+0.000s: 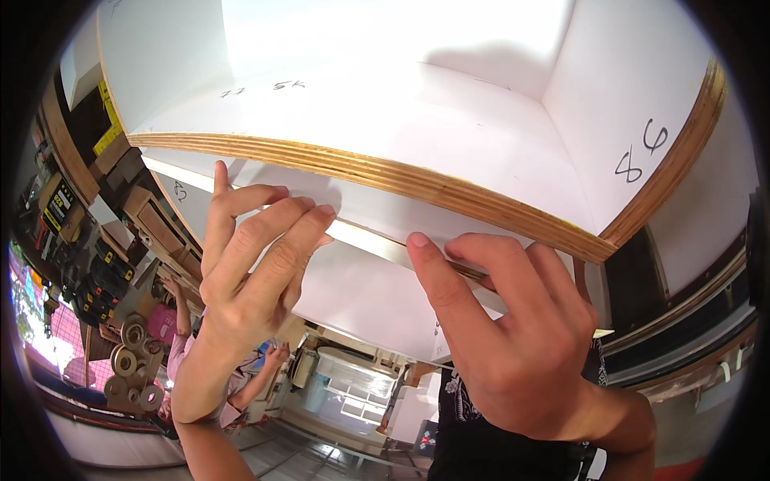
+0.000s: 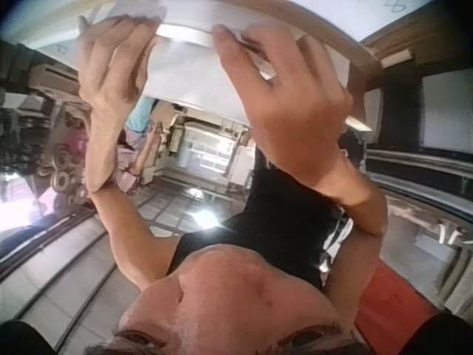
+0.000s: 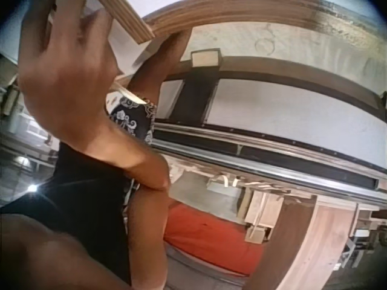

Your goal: The person applies thin wooden edge banding to the edges of white drawer boxes. They position the banding, press it into place, and use a utility knife to trim the excess length flush with the drawer corners.

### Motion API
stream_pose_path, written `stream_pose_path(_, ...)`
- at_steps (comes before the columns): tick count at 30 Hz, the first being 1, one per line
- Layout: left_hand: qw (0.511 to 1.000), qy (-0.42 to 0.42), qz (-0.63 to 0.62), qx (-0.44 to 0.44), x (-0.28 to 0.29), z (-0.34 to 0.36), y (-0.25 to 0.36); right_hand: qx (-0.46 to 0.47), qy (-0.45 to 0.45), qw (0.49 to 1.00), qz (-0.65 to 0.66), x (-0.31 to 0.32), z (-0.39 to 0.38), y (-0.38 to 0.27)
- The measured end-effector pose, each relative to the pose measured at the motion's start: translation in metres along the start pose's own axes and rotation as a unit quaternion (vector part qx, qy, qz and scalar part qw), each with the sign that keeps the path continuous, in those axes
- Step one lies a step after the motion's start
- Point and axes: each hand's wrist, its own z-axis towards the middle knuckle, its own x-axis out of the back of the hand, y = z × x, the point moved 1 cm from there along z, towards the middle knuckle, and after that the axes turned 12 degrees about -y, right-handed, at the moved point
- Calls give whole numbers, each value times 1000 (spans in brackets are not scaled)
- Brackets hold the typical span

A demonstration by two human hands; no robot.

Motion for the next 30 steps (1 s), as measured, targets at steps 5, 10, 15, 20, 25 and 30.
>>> stream_pose_path(5, 1000, -16, 9, -5, 2, 3, 4, -10, -1, 1000, -10, 0, 1, 3)
stream_pose_path(10, 999, -22, -22, 45, 5, 7, 21, 4, 16, 999, -27, -5, 0, 6)
stream_pose_path(15, 997, -17, -75, 17, 2, 13, 26, 5, 8, 999, -39, -4, -1, 4)
stream_pose_path(20, 998, -34, -43, -14, 0, 14, 22, 17, 5, 999, -39, -5, -1, 6)
stream_pose_path(25, 999, -5, -29, -38, -6, 11, 20, 25, 2, 999, -44, -4, -3, 9)
stream_pose_path(30, 998, 16, 1, -59, -13, 4, 16, 28, -7, 998, -48, -1, -2, 8)
